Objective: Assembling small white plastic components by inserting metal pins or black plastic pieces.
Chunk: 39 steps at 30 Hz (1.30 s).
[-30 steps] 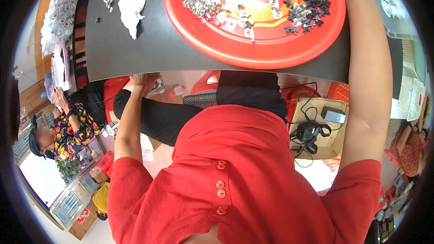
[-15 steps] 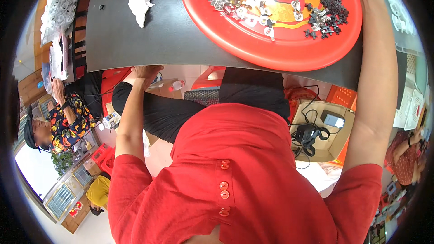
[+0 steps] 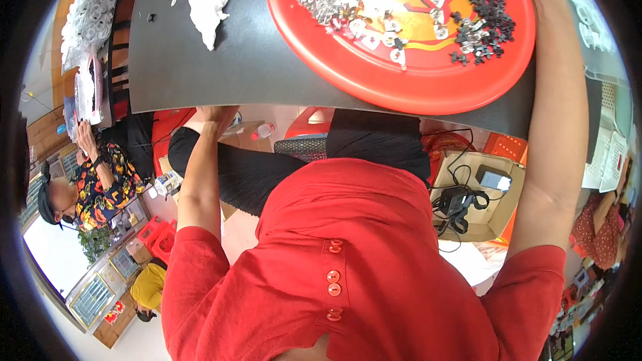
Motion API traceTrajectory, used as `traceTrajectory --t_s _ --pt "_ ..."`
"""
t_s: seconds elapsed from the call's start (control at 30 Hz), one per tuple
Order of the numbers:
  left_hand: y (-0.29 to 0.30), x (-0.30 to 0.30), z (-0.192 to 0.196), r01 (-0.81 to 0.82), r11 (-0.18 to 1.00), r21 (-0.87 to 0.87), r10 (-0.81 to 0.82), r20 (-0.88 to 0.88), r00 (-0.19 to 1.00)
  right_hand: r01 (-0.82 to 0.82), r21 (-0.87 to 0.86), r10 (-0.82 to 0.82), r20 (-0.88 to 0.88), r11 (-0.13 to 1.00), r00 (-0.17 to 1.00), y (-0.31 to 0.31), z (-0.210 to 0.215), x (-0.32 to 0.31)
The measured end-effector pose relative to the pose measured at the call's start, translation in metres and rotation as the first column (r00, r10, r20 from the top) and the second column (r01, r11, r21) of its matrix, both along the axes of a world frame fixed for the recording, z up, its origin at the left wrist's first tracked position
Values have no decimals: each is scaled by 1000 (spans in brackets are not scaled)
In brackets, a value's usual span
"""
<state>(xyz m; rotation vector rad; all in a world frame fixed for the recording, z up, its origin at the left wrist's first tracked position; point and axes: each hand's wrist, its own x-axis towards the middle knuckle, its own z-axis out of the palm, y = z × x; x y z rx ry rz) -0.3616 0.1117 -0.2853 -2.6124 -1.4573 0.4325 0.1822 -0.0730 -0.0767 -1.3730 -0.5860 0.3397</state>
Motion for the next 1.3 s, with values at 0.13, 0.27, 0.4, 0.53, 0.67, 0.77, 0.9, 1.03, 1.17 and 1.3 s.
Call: traceTrajectory --t_s 0.13,0.27,0.4,0.53,0.67,0.77,0.9,1.03,1.17,1.3 --pt "-2 -3 -11 52 999 13 -52 24 998 19 17 -16 -127 1000 992 4 -2 11" --pt "-2 -5 -16 114 993 35 -116 55 992 15 -10 -16 -83 1000 996 2 -11 21" --pt "0 -4 -16 155 985 82 -161 76 984 16 19 -14 -93 1000 996 4 -7 16" --pt "1 2 -19 204 972 117 -216 98 971 38 34 -36 -63 999 997 -2 -7 21" --pt "3 9 -26 252 955 158 -273 130 953 39 -28 -40 -9 999 999 -5 1 16" --pt "5 13 -30 292 938 188 -322 152 935 222 -170 -143 384 960 912 -6 3 16" --pt "6 17 -27 356 908 221 -397 185 899 454 -150 -243 678 878 694 -17 22 14" --pt "-16 40 -8 278 945 -170 -185 419 889 738 -305 -196 839 602 507 -55 30 35" --pt "-86 122 66 433 684 -587 -316 297 901 819 -448 -138 842 358 521 -83 35 47" --pt "-111 115 52 659 629 -413 -604 274 749 866 -409 -146 875 288 461 -78 25 50"
